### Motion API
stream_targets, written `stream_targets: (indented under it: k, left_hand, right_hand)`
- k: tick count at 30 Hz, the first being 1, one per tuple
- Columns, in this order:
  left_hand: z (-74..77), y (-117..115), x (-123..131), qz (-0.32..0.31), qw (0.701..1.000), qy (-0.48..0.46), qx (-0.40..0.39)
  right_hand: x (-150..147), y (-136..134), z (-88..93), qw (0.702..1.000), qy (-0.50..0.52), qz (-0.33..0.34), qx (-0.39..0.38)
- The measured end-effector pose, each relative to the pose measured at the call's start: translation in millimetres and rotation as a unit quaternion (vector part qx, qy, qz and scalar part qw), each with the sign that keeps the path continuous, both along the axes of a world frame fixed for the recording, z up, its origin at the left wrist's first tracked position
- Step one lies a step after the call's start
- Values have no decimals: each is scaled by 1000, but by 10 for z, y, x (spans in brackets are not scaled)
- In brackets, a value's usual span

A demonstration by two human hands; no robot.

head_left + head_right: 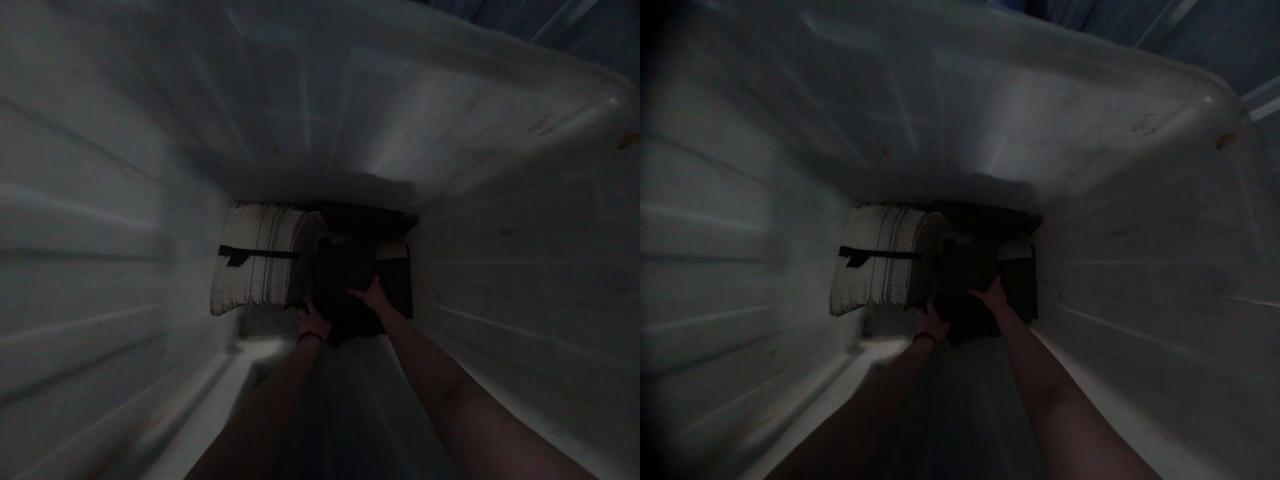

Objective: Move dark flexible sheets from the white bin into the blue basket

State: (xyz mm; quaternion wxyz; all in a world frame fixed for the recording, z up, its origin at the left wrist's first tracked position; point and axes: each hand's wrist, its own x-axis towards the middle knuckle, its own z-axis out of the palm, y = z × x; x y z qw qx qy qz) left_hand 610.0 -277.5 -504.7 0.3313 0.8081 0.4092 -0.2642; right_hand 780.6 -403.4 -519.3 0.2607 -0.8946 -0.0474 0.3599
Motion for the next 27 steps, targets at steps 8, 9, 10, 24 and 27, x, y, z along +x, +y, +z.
stream_targets:
  k: [8,9,10,24,27]
  left_hand:
    - [-44,120,42,-385,909,-148,53]
    - [-77,132,39,-391,909,-133,54]
    - [-100,145,34,-398,907,-125,58]
    - [-77,313,-239,-421,898,-111,66]
    - [-41,270,-246,-474,872,-120,27]
  right_hand:
    - [-269,174,-105,1000,2,17,-10]
    - [-265,166,-104,1000,-1,12,-25]
    - [-255,153,-99,999,-6,5,-44]
    - [-483,850,-65,975,-126,-19,-180]
    - [-493,1027,-67,978,-114,-20,-174]
